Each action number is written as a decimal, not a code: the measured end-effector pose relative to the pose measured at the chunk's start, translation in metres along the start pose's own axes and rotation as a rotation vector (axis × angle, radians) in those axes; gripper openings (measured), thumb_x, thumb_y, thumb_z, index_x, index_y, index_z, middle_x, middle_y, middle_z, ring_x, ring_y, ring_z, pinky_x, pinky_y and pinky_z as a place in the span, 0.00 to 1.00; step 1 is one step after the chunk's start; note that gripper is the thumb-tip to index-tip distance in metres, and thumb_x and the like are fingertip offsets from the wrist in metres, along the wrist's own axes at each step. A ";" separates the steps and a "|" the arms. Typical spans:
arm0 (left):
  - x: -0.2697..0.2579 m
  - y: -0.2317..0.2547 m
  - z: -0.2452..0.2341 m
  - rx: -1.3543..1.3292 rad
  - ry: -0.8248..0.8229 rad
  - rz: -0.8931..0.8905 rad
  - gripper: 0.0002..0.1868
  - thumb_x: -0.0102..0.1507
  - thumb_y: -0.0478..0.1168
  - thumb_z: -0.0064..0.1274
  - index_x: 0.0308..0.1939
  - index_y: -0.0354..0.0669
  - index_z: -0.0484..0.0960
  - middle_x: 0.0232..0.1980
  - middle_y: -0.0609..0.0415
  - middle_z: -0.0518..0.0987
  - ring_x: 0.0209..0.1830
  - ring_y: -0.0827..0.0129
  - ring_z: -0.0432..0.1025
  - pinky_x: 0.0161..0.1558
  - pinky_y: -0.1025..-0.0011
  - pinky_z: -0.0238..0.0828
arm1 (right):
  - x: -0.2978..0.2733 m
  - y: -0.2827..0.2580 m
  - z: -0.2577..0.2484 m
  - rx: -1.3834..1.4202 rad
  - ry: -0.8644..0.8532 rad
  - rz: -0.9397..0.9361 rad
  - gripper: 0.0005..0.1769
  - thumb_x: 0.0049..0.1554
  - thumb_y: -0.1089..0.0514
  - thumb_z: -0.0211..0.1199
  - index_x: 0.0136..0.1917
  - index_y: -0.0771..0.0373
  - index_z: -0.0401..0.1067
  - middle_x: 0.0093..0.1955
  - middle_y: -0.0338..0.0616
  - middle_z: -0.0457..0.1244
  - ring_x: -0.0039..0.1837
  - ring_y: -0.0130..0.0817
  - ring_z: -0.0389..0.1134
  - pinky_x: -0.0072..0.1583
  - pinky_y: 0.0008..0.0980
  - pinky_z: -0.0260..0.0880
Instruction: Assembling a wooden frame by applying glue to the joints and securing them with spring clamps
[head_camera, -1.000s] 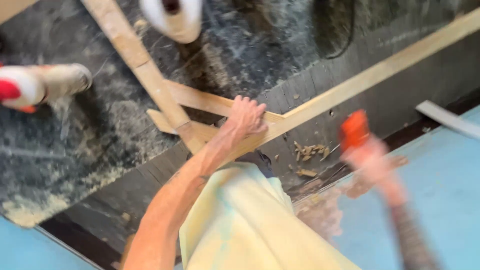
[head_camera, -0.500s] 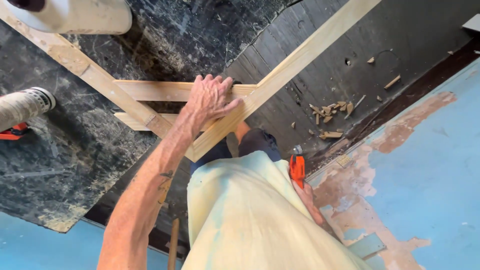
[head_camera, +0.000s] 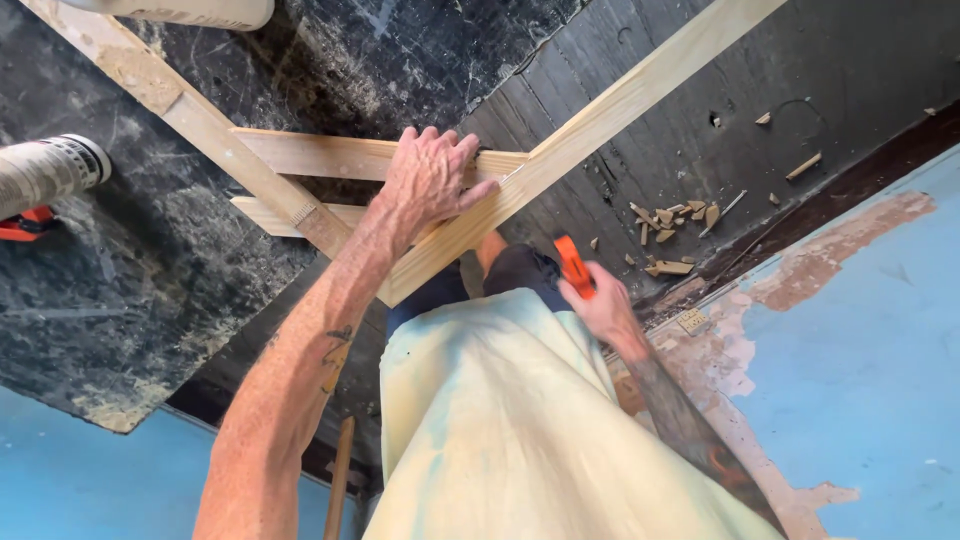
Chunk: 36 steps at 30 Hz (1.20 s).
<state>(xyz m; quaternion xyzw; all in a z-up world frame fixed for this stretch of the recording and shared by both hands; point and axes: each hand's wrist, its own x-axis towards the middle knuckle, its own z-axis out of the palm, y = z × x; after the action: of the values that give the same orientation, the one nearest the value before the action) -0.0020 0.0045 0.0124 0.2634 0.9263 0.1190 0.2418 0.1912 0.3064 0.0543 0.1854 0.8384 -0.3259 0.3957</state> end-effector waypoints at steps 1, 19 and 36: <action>0.000 0.000 -0.001 0.000 0.003 -0.001 0.27 0.60 0.70 0.46 0.45 0.55 0.74 0.39 0.53 0.80 0.43 0.56 0.77 0.43 0.56 0.67 | 0.012 -0.006 0.006 0.004 0.049 -0.058 0.26 0.55 0.40 0.68 0.57 0.61 0.73 0.49 0.62 0.68 0.58 0.63 0.70 0.61 0.56 0.67; 0.004 -0.006 0.017 -0.013 0.037 0.006 0.30 0.59 0.73 0.42 0.45 0.55 0.74 0.37 0.52 0.78 0.41 0.55 0.76 0.40 0.55 0.64 | 0.071 -0.091 0.017 -0.007 0.151 -0.239 0.37 0.53 0.25 0.67 0.40 0.65 0.71 0.32 0.57 0.66 0.44 0.62 0.72 0.48 0.52 0.70; 0.000 -0.001 0.001 0.006 -0.034 0.009 0.37 0.54 0.76 0.48 0.49 0.51 0.76 0.41 0.50 0.80 0.45 0.54 0.77 0.42 0.55 0.66 | 0.067 -0.095 0.016 -0.004 0.097 -0.133 0.39 0.53 0.22 0.65 0.44 0.64 0.72 0.37 0.57 0.68 0.50 0.61 0.72 0.53 0.55 0.71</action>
<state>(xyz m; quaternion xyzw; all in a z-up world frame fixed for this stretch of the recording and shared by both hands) -0.0018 0.0033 0.0113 0.2701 0.9212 0.1128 0.2562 0.1043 0.2302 0.0318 0.1441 0.8676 -0.3406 0.3325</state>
